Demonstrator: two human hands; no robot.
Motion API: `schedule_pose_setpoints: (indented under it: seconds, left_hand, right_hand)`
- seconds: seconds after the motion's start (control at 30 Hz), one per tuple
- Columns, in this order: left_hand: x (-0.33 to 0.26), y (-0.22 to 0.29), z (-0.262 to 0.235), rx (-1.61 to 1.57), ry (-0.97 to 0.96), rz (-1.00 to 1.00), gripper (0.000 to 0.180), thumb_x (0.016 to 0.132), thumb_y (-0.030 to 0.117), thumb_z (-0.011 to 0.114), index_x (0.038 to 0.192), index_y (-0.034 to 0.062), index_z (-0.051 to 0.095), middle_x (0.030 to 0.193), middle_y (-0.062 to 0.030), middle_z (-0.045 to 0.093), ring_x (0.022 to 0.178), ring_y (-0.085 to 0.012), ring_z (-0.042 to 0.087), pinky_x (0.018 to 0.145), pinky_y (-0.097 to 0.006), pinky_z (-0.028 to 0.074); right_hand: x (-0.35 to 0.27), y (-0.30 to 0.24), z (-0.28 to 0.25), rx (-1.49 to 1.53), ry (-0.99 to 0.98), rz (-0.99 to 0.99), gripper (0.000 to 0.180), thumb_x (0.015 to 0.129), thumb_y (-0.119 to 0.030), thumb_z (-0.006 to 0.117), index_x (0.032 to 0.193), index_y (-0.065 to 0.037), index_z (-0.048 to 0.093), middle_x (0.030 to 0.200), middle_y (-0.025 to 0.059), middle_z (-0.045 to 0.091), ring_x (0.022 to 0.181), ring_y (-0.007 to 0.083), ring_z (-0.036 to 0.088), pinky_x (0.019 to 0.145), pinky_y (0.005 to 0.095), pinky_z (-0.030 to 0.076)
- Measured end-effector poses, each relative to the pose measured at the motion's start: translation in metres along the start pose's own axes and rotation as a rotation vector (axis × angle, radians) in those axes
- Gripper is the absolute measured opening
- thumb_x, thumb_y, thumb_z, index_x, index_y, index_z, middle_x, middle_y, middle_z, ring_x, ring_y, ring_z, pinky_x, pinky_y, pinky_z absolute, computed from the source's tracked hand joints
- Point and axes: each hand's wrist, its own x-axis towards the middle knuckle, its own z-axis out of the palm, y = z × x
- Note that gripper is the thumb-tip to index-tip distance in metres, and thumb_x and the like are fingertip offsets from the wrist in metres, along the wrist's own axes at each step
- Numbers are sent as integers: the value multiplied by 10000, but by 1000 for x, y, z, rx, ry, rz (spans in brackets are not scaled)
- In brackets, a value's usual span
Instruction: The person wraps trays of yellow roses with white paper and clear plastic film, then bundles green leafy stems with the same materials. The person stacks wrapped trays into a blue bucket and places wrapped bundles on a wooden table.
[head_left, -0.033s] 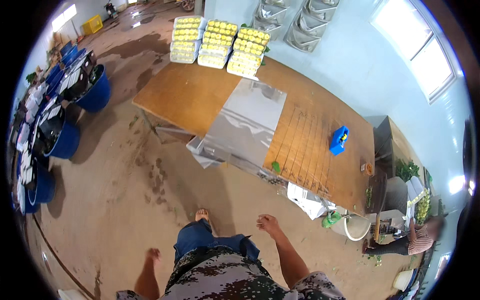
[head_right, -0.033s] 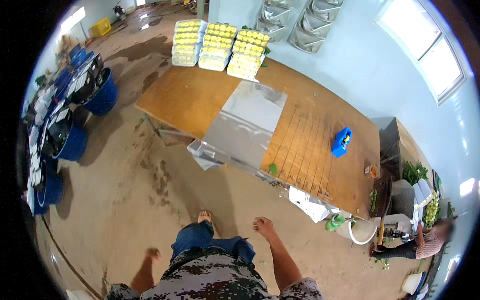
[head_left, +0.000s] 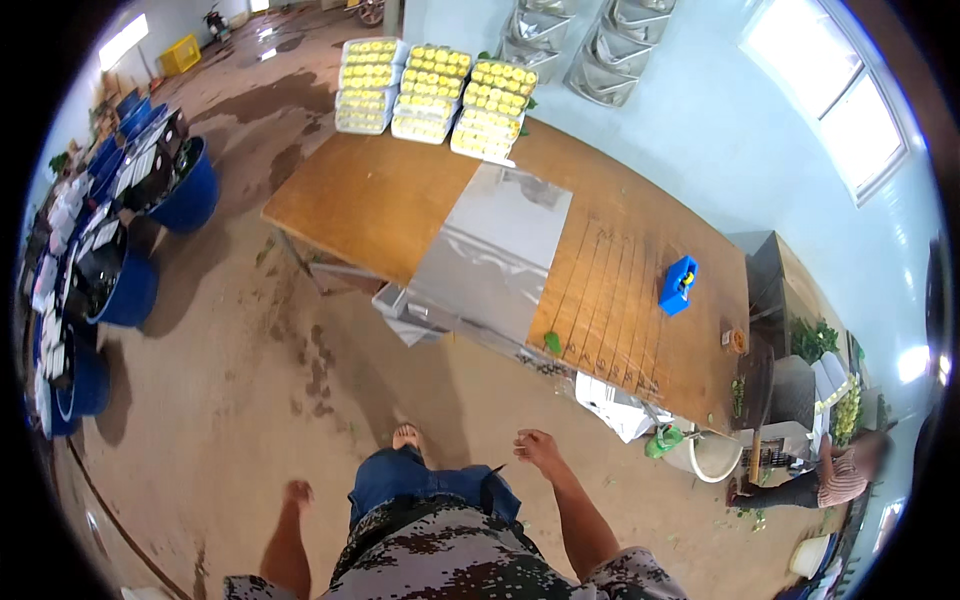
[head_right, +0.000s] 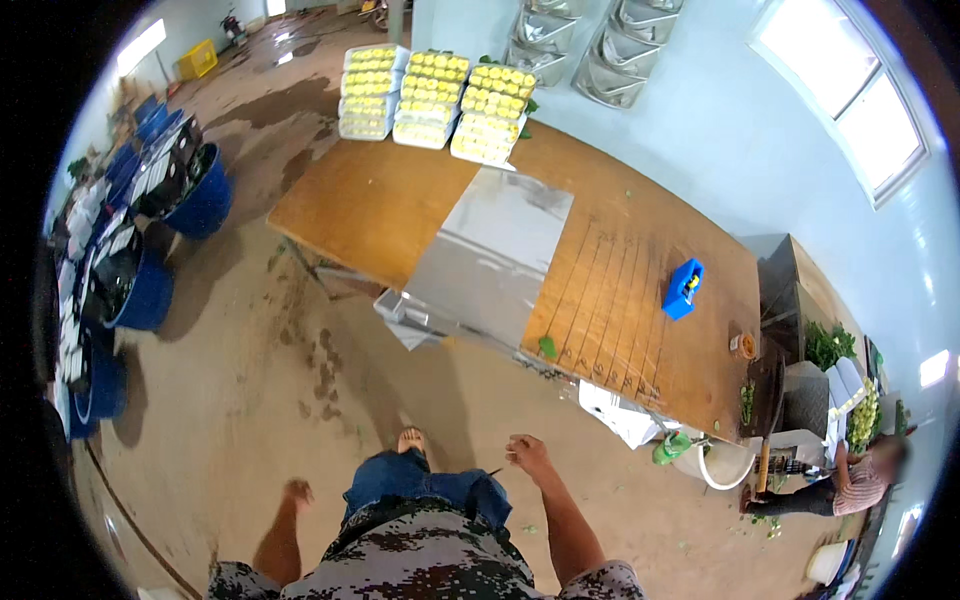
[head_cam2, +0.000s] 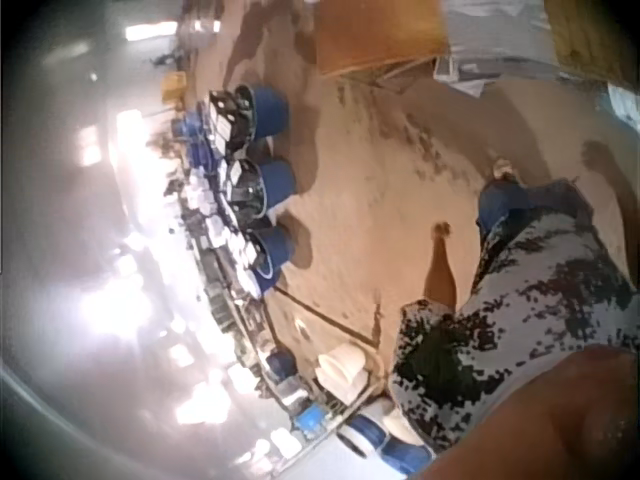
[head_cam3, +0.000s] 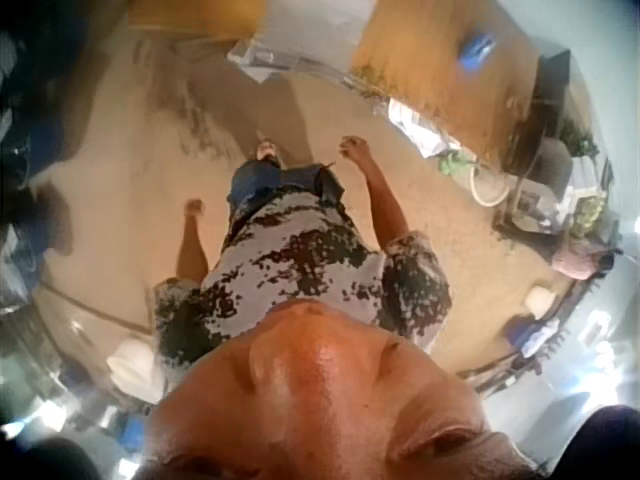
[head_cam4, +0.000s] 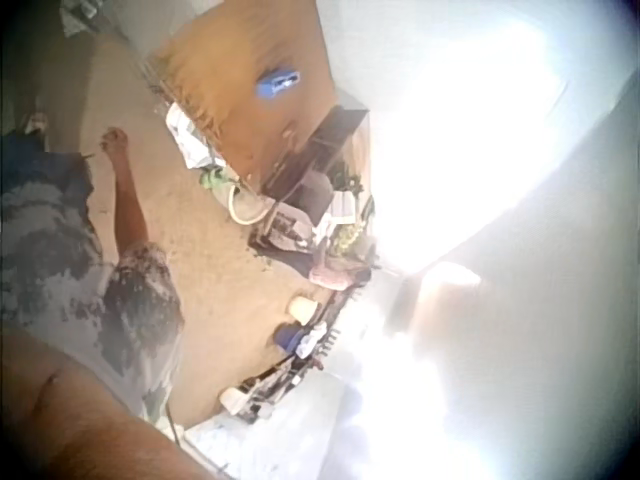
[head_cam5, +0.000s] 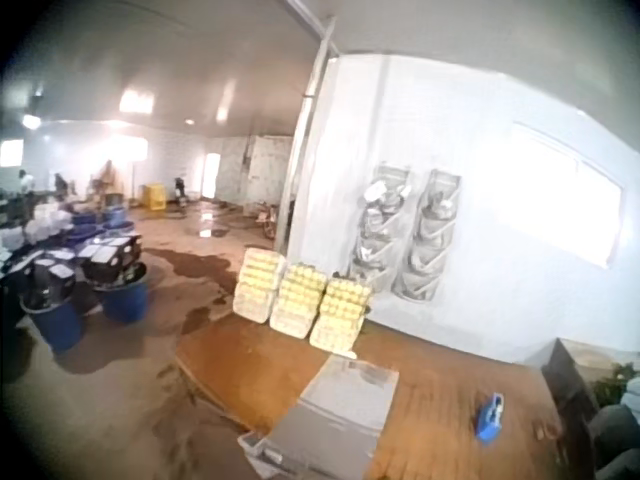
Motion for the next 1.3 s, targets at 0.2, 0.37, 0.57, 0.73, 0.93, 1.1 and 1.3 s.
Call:
schedule_pose_setpoints:
  seconds: [0.2,0.37,0.57,0.73,0.93,1.1,1.3]
  left_hand:
    - [94,464,37,172,-76,694,250,948,267,486,894,52,601,715,-27,545,593,-130,480,538,-323,398]
    - [29,684,128,27,-231,788,467,1004,444,433,1228,54,557,1037,-39,594,896,-138,547,811,-297,466]
    - [20,867,213,61,-315,930,699,993,569,342,1434,27,378,1370,-180,498,1229,-289,505,1025,-395,399]
    - [58,999,291,-8,-408,894,858,950,671,293,1437,-34,344,1434,-215,430,1313,-328,427,1083,-412,329]
    - [81,1054,350,17,-286,806,875,914,695,358,1409,-25,407,1420,-177,462,1313,-306,417,1077,-412,308]
    - [66,1042,368,167,-45,1100,596,1011,469,342,1184,-51,576,1162,-208,595,1069,-277,540,950,-380,382]
    - [31,1053,382,-66,-198,588,686,1006,554,276,1366,-3,450,1309,-211,515,1176,-286,487,999,-390,362]
  right_hand:
    - [43,-140,6,359,32,-112,361,975,-277,545,1235,-26,559,1040,112,652,894,197,656,772,327,548]
    - [120,-270,-3,367,40,-229,510,999,-436,430,1316,-43,499,1087,134,632,946,224,634,848,371,515]
    - [267,-434,-38,419,-91,-425,725,972,-609,337,1444,-59,349,1329,179,506,1094,263,570,982,412,418]
    - [392,-586,-36,412,-102,-470,839,938,-667,344,1489,-41,249,1459,201,385,1246,313,463,1050,426,365]
    - [452,-727,-5,454,-105,-456,821,931,-659,350,1485,-56,291,1480,204,362,1323,332,387,1079,417,316]
    - [479,-757,4,364,24,-399,722,928,-650,387,1353,-80,516,1293,100,579,1107,222,549,978,396,394]
    - [483,-759,4,372,-109,-369,728,911,-647,431,1376,-92,493,1373,108,526,1227,251,517,1014,399,416]
